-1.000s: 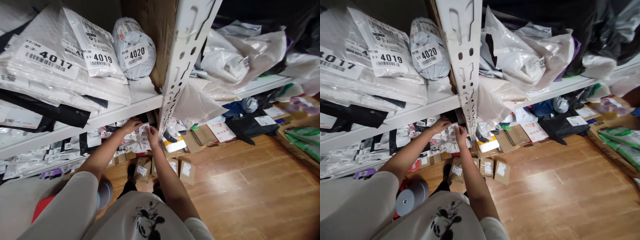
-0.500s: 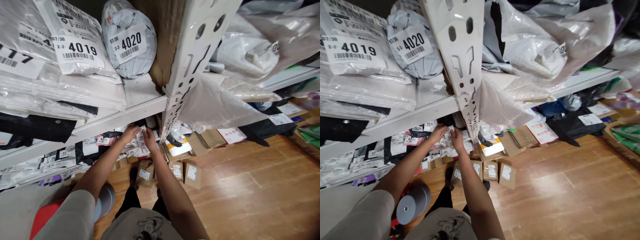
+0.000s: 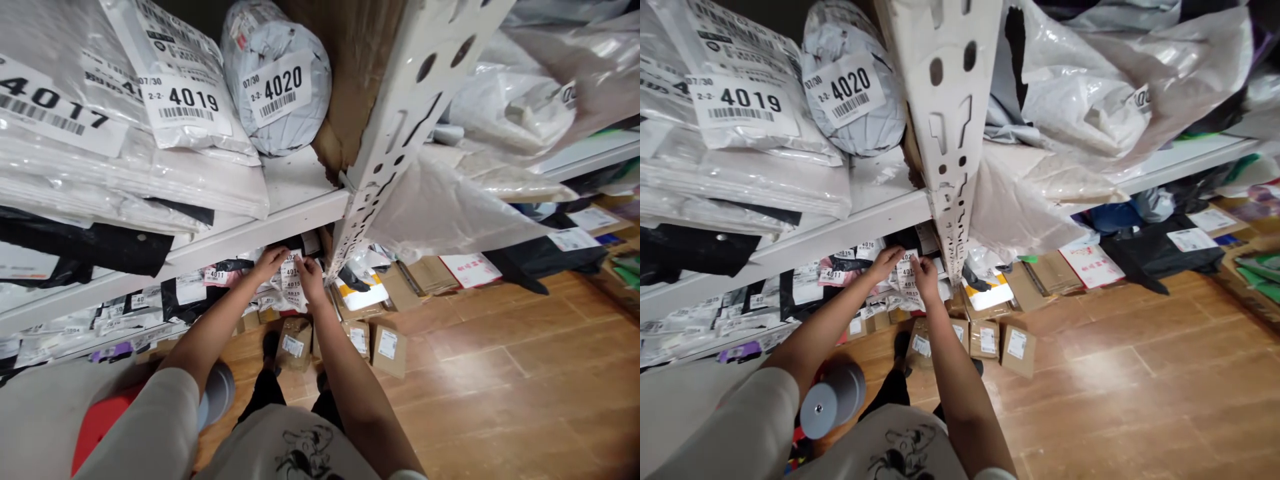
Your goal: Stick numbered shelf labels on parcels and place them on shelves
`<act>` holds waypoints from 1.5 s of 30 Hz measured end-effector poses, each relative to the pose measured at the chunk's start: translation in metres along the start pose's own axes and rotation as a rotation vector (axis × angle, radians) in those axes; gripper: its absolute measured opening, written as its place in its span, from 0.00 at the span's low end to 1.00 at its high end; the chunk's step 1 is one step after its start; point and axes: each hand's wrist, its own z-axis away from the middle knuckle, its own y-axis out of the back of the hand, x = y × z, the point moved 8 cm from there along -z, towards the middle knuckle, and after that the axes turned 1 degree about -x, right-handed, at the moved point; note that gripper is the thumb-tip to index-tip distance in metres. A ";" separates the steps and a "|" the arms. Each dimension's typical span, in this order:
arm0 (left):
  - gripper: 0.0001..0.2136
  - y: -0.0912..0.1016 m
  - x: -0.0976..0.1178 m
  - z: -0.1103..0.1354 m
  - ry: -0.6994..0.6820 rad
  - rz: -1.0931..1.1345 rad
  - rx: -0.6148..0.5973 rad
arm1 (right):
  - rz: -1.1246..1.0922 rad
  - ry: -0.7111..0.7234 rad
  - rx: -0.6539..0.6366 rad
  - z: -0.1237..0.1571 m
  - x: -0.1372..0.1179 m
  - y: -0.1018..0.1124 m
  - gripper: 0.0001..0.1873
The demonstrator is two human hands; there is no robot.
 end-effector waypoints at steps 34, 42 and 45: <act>0.08 -0.005 0.016 0.010 0.071 -0.521 0.197 | 0.028 -0.127 0.256 0.021 0.010 0.013 0.30; 0.09 -0.025 0.023 0.014 0.089 -0.582 0.117 | -0.115 -0.230 0.171 0.054 0.029 0.028 0.24; 0.10 -0.024 0.026 0.007 0.118 -0.587 0.129 | -0.088 -0.279 0.263 0.071 0.039 0.049 0.24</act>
